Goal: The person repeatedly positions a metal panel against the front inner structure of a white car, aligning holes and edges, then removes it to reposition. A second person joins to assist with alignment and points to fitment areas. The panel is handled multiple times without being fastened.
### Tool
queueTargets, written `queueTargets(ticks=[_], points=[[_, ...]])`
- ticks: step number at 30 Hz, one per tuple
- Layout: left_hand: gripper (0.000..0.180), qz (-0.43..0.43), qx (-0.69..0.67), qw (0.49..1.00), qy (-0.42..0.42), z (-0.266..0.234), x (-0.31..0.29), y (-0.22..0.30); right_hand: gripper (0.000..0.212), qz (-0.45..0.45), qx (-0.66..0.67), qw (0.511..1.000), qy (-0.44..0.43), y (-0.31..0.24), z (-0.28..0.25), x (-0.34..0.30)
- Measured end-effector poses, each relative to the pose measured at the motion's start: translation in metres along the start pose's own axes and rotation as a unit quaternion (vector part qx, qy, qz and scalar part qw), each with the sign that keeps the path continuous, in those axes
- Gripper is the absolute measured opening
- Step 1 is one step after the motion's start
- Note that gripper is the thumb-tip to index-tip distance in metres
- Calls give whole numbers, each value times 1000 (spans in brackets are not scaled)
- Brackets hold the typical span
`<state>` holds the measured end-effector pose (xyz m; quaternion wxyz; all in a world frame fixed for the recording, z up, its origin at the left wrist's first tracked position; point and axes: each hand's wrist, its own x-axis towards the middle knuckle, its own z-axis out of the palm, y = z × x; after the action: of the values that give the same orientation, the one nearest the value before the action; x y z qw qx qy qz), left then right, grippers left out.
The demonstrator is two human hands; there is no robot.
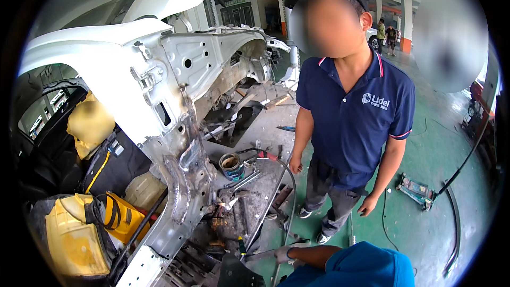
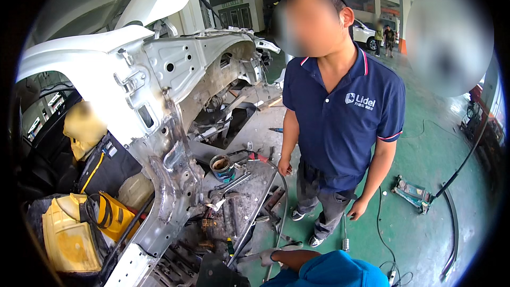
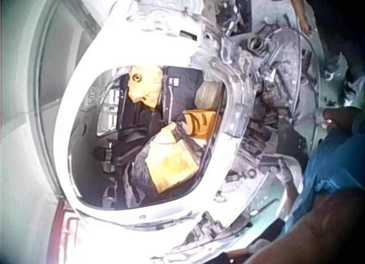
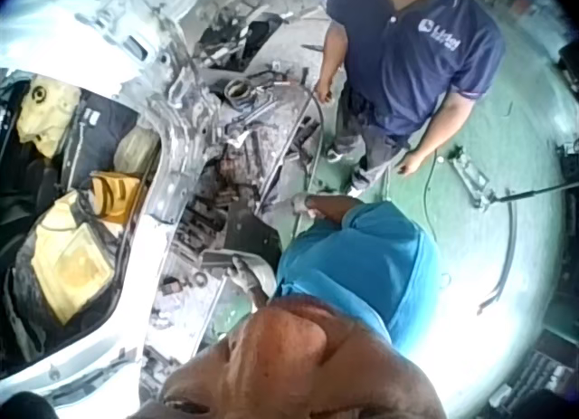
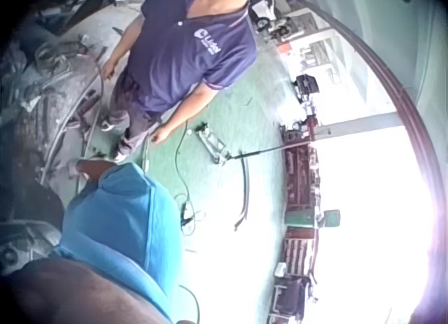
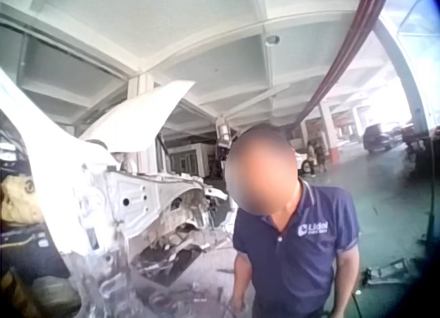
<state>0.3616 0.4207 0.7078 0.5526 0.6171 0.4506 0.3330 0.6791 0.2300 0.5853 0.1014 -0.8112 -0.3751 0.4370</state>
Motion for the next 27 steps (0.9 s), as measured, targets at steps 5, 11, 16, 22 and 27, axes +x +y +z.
queueTargets(ticks=[5, 11, 16, 22, 27], points=[[41, -29, 7, 1000, -6, 1, -4, 14, 53, -14, 33, 997, 64, 2, 11, -7], [46, -46, -7, 999, -25, -2, -2, 10, 52, 16, -44, 998, 47, 6, 14, -1], [27, -40, -64, 997, -7, -4, 9, -17, 51, 9, -48, 998, 28, 6, 13, -5], [31, -11, -96, 995, 19, -4, 8, -29, 50, 0, -35, 998, 46, 4, 12, -3], [31, -18, -93, 995, 24, -3, 9, -31, 46, 3, -47, 998, 29, 3, 7, -3]])
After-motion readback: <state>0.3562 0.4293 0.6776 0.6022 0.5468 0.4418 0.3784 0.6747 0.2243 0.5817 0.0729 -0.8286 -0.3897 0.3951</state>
